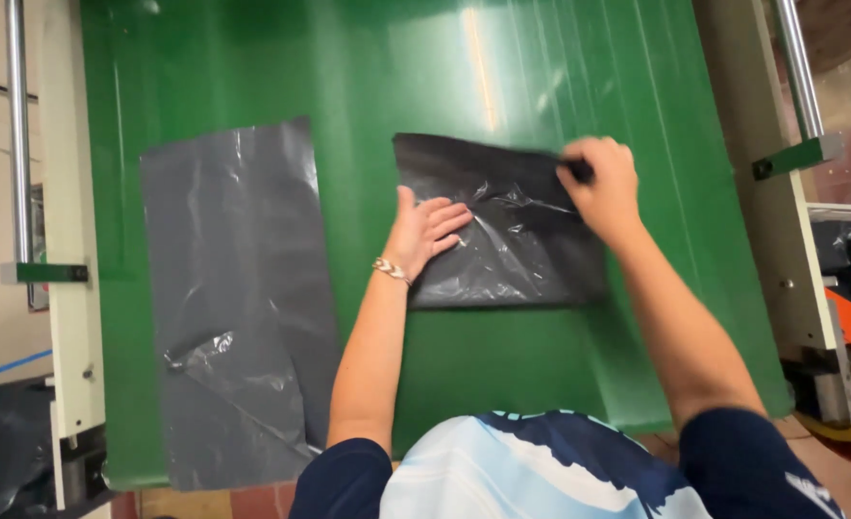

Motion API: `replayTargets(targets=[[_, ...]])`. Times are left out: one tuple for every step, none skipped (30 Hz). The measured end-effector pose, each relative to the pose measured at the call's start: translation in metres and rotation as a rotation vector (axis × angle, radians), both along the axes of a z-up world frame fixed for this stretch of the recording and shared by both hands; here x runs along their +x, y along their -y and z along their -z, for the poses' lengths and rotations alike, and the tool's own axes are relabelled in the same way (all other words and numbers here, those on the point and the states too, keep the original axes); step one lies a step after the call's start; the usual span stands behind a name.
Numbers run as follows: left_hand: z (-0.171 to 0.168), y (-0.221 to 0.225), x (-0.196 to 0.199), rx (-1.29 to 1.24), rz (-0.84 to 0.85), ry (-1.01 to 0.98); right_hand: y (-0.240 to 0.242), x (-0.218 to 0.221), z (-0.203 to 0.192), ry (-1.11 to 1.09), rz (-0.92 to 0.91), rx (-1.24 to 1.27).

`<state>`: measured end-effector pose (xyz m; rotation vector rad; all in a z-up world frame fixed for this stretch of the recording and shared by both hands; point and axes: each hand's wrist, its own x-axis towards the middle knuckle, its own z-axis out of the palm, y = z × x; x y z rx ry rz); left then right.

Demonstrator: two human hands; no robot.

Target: The person takes plastic bags from a conveyor belt, folds them into small rectangular shapes, and stacks them neatly inside a red plastic crate.

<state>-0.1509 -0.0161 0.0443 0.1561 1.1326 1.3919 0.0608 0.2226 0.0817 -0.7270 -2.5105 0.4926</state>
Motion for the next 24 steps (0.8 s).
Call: replayTargets(targets=[[-0.002,0.009,-0.004,0.066,-0.076,0.198,0.021,0.02,-0.014,-0.175,-0.093,0.028],[0.005,0.017,-0.007,0.065,-0.079,0.203,0.04,0.037,-0.015,-0.17,-0.095,0.026],[0.013,0.024,-0.01,0.074,-0.179,0.3,0.057,0.055,-0.018,-0.182,-0.102,0.016],[0.02,0.029,-0.013,0.081,-0.272,0.395,0.075,0.073,-0.02,-0.194,-0.101,0.006],[0.016,0.035,-0.009,0.079,-0.267,0.399,0.084,0.084,-0.009,-0.19,-0.095,0.005],[0.012,0.041,-0.005,0.081,-0.265,0.297,0.092,0.093,0.002,-0.186,-0.1,0.025],[0.008,0.047,-0.001,0.083,-0.262,0.194,0.1,0.103,0.013,-0.182,-0.105,0.044],[0.045,0.051,-0.007,0.08,-0.257,0.195,0.102,0.109,0.023,-0.18,-0.099,0.043],[0.082,0.054,-0.014,0.066,-0.387,0.096,0.104,0.114,0.033,-0.161,-0.08,0.061],[0.119,0.056,-0.023,0.056,-0.518,-0.008,0.104,0.117,0.043,-0.145,-0.062,0.081],[0.108,0.059,-0.015,0.058,-0.515,-0.01,0.104,0.12,0.045,-0.147,-0.059,0.083],[0.096,0.062,-0.009,-0.002,-0.469,-0.234,0.105,0.123,0.047,-0.103,-0.065,0.094],[0.085,0.065,-0.003,-0.062,-0.419,-0.457,0.106,0.126,0.049,-0.059,-0.071,0.105],[0.066,0.064,0.008,-0.06,-0.416,-0.461,0.107,0.127,0.046,-0.062,-0.067,0.105],[0.047,0.064,0.019,-0.199,-0.404,-0.972,0.107,0.128,0.044,-0.031,-0.074,0.116],[0.028,0.063,0.03,-0.337,-0.374,-1.481,0.106,0.129,0.04,0.002,-0.082,0.128],[0.026,0.054,0.039,-0.334,-0.373,-1.484,0.108,0.122,0.033,-0.001,-0.079,0.129],[0.023,0.046,0.05,-0.333,-0.327,-1.744,0.109,0.114,0.026,-0.014,-0.115,0.137],[0.021,0.039,0.06,-0.329,-0.272,-2.003,0.11,0.107,0.019,-0.027,-0.151,0.145],[0.012,0.028,0.074,-0.329,-0.279,-2.004,0.115,0.085,0.018,-0.029,-0.154,0.149],[0.003,0.018,0.088,-0.257,-0.171,-2.095,0.121,0.063,0.017,-0.061,-0.175,0.154],[-0.007,0.005,0.1,-0.184,-0.067,-2.184,0.123,0.038,0.015,-0.097,-0.199,0.164],[0.009,0.006,0.108,-0.185,-0.082,-2.189,0.134,0.025,0.029,-0.103,-0.204,0.175],[0.024,0.001,0.113,-0.105,-0.055,-2.148,0.14,0.007,0.041,-0.08,-0.171,0.2]])
